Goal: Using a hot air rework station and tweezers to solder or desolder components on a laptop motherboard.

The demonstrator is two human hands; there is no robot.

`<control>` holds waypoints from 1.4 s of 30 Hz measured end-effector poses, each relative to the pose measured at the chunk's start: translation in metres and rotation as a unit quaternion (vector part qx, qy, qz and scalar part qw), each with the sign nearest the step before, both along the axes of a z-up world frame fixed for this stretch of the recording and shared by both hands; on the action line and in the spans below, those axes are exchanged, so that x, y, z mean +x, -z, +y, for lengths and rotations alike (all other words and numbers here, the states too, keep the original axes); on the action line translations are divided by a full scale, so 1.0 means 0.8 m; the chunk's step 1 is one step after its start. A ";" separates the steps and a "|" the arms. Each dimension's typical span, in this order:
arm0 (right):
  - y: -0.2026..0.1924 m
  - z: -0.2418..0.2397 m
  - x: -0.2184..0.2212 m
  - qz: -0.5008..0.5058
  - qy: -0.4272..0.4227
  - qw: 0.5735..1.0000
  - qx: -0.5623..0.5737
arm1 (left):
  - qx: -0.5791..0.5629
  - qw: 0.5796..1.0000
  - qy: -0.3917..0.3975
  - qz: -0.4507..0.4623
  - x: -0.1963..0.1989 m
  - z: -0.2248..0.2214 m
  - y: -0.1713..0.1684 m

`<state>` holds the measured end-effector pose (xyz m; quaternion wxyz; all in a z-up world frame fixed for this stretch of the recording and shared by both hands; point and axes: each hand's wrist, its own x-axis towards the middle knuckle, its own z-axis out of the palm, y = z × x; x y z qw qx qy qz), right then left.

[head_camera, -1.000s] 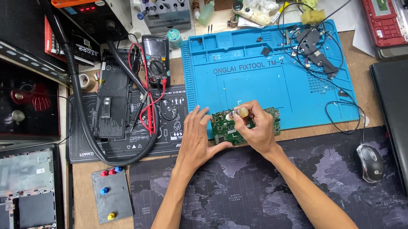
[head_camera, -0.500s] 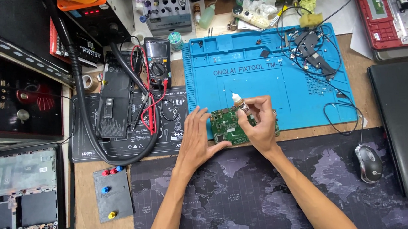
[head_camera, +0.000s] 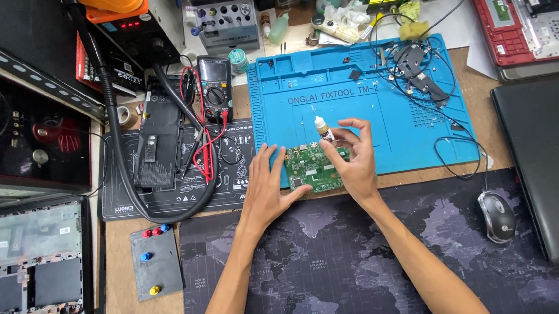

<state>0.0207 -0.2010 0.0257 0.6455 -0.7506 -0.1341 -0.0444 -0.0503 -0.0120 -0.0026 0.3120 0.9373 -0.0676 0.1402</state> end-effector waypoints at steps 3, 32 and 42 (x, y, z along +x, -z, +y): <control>-0.008 0.003 -0.005 -0.012 -0.010 1.000 -0.024 | -0.044 0.999 -0.006 -0.010 0.001 0.002 -0.004; -0.072 -0.063 0.029 0.080 -0.158 0.984 -0.032 | -0.360 0.930 0.067 0.041 0.019 -0.026 -0.135; -0.091 -0.059 0.017 0.039 -0.106 0.993 0.037 | -0.353 0.928 0.084 0.083 0.016 -0.030 -0.145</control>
